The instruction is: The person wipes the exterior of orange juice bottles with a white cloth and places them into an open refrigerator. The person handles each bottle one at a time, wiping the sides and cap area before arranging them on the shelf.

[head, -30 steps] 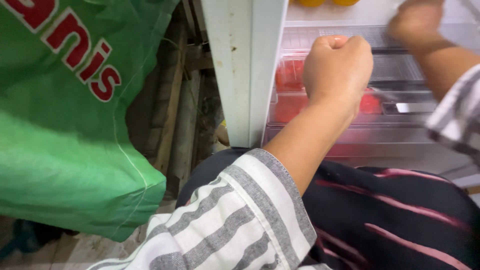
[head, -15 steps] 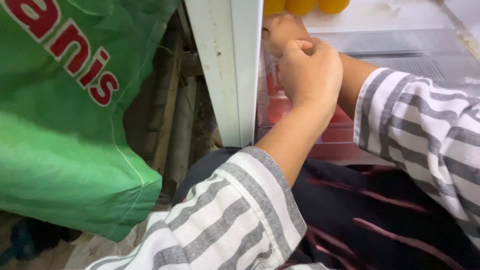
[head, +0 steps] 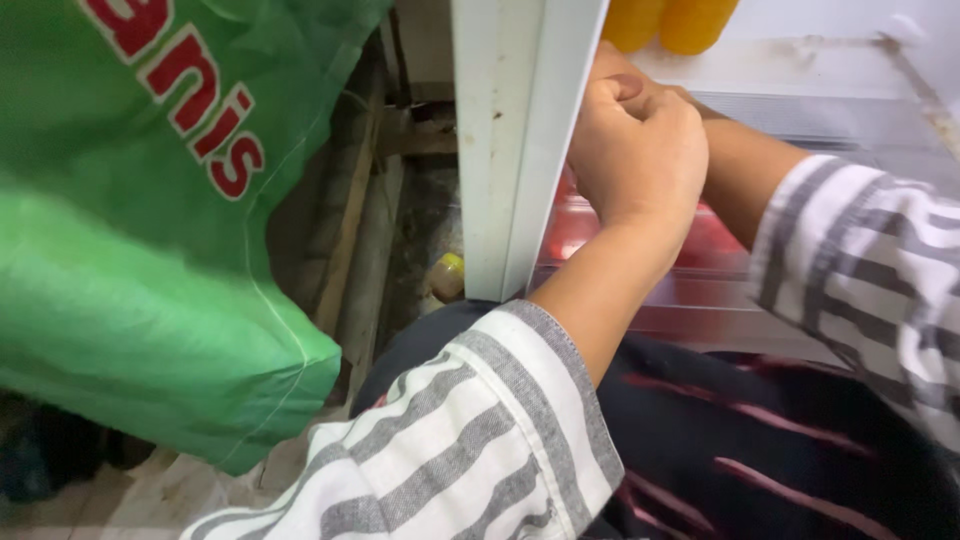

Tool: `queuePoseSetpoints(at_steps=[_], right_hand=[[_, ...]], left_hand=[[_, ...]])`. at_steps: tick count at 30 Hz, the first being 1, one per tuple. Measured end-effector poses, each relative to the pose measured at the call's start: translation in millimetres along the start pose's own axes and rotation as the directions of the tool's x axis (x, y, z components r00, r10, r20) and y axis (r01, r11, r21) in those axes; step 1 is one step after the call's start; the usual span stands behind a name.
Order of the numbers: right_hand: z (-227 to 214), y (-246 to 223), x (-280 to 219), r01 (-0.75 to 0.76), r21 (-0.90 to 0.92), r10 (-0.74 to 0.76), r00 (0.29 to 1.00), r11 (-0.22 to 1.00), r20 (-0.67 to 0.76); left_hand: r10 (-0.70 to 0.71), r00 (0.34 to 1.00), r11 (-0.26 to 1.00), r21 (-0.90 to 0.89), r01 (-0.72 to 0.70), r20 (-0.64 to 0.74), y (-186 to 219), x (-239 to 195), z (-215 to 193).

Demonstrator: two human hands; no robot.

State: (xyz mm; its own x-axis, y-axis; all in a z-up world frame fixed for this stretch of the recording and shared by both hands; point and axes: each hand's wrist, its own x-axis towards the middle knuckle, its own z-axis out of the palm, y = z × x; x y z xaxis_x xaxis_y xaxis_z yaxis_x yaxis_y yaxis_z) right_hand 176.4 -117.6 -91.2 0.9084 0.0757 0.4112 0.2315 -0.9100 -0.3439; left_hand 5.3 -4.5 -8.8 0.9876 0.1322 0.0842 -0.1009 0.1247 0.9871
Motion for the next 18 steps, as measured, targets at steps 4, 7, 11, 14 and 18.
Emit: queuePoseSetpoints(at_steps=[4,7,11,14,18], right_hand=[[-4.4,6.3,-9.1,-0.024,-0.003,0.024,1.0,1.0,0.013],[-5.3,11.3,-12.6,-0.033,0.014,0.033,0.999,0.999,0.019],[-10.5,22.3,-6.9,-0.015,0.011,0.015,1.0,1.0,0.011],[-10.6,45.0,-7.6,0.0,0.001,0.0,1.0,1.0,0.02],[-37.9,105.2,-24.4,0.041,-0.07,-0.044,0.999,0.997,-0.032]], left_hand=[[0.035,0.999,0.996,0.087,-0.033,-0.023,-2.0,-1.3,3.6],[-0.045,0.999,0.989,0.144,0.041,0.029,-3.5,-2.5,1.1],[-0.043,0.997,0.985,0.17,0.032,0.057,0.0,-4.5,-2.4],[-0.102,0.992,0.977,0.196,0.085,0.078,-0.4,-3.9,-6.0],[-0.146,0.983,0.981,0.149,0.128,0.115,-1.1,-5.6,-4.7]])
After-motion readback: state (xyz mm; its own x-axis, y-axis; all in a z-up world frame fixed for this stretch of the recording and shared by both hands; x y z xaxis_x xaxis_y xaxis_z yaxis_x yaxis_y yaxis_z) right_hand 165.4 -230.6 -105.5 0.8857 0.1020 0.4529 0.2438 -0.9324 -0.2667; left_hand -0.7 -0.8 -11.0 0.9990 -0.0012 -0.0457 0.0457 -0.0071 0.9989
